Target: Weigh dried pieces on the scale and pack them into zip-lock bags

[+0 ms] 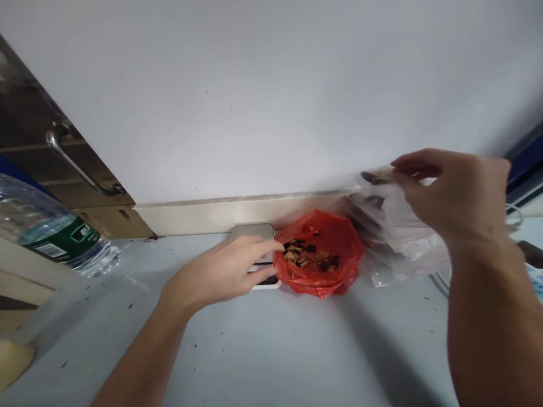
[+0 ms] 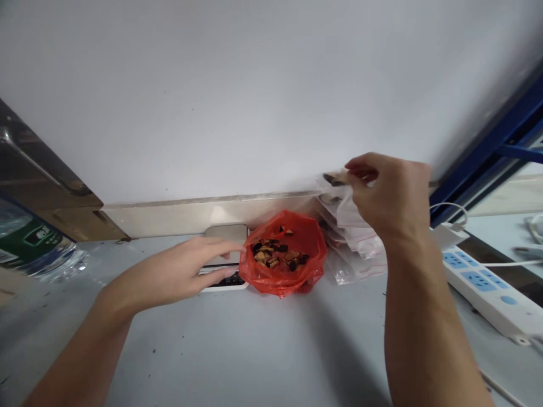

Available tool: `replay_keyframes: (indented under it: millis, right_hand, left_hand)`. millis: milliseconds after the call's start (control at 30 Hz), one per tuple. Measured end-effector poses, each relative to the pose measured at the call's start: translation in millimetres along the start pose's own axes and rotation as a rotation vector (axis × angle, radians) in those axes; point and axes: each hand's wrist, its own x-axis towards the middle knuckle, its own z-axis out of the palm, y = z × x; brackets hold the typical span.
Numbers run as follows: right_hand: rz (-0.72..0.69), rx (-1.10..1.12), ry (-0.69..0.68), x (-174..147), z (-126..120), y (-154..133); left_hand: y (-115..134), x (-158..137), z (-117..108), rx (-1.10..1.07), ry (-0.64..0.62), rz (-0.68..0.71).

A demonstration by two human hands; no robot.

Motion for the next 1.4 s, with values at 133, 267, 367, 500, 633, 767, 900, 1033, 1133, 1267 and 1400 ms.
replay_keyframes:
  millis: [133, 267, 367, 500, 633, 767, 900, 1033, 1133, 1267, 1400]
  right_hand:
    - [-0.035, 0.440, -0.052, -10.8, 5.5, -46.5]
    - [-0.011, 0.824, -0.509, -19.3, 22.2, -70.4]
    - [0.036, 0.964, -0.667, -20.8, 34.3, -73.0]
    - [0.166, 0.987, -0.734, -20.0, 43.1, -71.1]
    - [0.369, 1.094, -0.839, -18.6, 47.9, -65.1]
    - [0.304, 0.995, -0.877, -16.0, 49.7, -57.0]
    - [0.158, 0.771, -0.882, -13.2, 49.3, -51.9]
    - [0.116, 0.711, -0.987, -11.2, 49.9, -53.7]
    - [0.091, 0.627, -0.998, -11.9, 56.0, -58.7]
    - [0.059, 0.634, -0.975, -17.8, 71.9, -65.2]
    - [0.094, 0.726, -0.960, -25.0, 81.7, -70.1]
  left_hand:
    - [-3.3, 6.9, -3.0, -0.019, 0.393, -0.006]
    - [-4.4, 9.2, -8.0, -0.136, 0.545, 0.125]
    - [-4.2, 7.8, -10.8, -0.275, 0.520, 0.148]
    - [-6.1, 7.2, -12.4, -0.365, 0.499, 0.091]
    - [-13.8, 9.3, -15.7, -0.378, 0.591, 0.058]
    - [-25.7, 9.7, -21.0, -0.436, 0.664, 0.016]
    - [-36.9, 9.6, -23.2, -0.515, 0.684, -0.074]
    - [-48.5, 14.3, -18.8, -0.480, 0.665, -0.178]
    - [-53.0, 19.3, -12.4, -0.308, 0.700, -0.284]
    - [-42.8, 22.8, -2.8, -0.099, 0.672, -0.261]
    - [-23.4, 22.7, 3.9, -0.338, 0.272, -0.095]
